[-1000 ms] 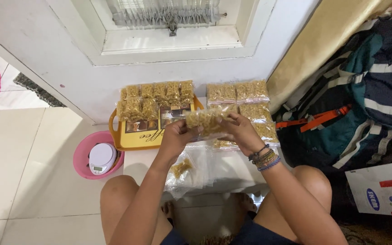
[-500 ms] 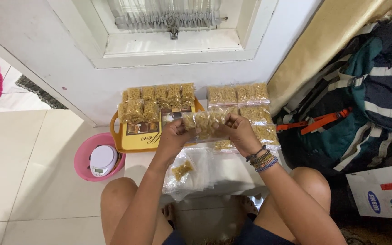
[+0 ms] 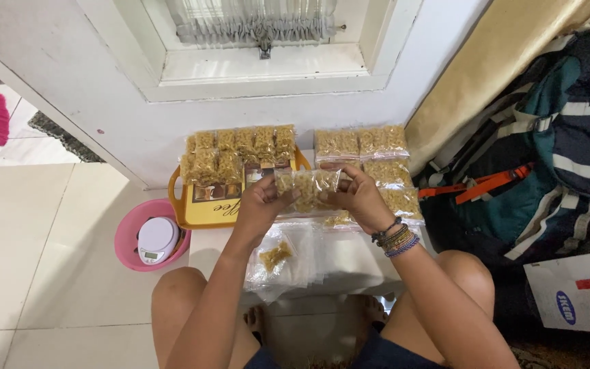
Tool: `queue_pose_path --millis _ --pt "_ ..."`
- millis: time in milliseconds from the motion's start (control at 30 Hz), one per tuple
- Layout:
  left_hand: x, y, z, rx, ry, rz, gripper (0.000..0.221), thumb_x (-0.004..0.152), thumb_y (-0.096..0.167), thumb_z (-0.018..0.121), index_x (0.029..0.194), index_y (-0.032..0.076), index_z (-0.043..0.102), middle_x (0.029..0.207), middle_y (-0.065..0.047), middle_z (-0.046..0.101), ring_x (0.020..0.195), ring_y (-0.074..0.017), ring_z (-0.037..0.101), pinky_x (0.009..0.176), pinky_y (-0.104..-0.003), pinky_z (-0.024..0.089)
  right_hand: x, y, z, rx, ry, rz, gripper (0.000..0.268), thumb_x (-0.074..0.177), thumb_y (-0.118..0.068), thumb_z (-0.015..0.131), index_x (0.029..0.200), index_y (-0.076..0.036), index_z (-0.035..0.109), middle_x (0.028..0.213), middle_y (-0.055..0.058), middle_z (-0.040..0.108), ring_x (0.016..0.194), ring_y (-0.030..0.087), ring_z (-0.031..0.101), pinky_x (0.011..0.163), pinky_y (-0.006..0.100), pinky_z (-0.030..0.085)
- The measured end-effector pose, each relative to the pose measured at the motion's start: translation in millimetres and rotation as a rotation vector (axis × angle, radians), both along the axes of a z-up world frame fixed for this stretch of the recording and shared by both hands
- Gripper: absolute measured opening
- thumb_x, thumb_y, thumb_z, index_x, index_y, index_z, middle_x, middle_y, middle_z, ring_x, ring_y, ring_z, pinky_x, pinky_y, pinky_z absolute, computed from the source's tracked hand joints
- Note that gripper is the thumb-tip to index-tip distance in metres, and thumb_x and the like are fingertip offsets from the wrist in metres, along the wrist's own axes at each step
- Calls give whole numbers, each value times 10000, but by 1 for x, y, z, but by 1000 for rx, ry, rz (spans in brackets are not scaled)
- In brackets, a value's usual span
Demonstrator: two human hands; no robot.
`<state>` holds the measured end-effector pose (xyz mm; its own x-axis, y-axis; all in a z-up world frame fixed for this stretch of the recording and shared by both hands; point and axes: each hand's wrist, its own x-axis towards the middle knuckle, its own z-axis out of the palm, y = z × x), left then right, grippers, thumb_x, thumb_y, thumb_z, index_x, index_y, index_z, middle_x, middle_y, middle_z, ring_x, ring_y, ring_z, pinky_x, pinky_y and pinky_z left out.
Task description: Packing small individual snack bags into larger plastic bags for bulk packaging.
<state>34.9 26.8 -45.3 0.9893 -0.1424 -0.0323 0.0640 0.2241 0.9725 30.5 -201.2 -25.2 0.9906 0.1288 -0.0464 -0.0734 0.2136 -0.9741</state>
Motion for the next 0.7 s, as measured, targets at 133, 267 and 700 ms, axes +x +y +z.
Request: queue_pose_path --millis 133,267,700 --pt "5 1 -18 -22 17 9 423 822 14 825 1228 40 709 941 -99 769 845 -142 719 807 -313 609 4 -4 -11 -9 -8 12 609 777 105 782 1337 -52 599 720 52 636 631 110 664 536 187 527" --pt "18 4 -51 -64 41 2 376 834 3 814 1194 20 709 898 -87 760 803 -132 711 776 -288 607 7 -6 -14 -21 6 -6 515 775 85 799 1255 -8 637 736 67 668 618 125 677 503 207 543" --pt "2 2 -9 -27 100 -14 431 831 14 814 1244 -13 694 967 -108 774 841 -131 706 779 -273 589 15 -14 -41 16 -8 -69 173 824 36 817 880 -3 658 615 -17 552 559 92 640 460 189 497"
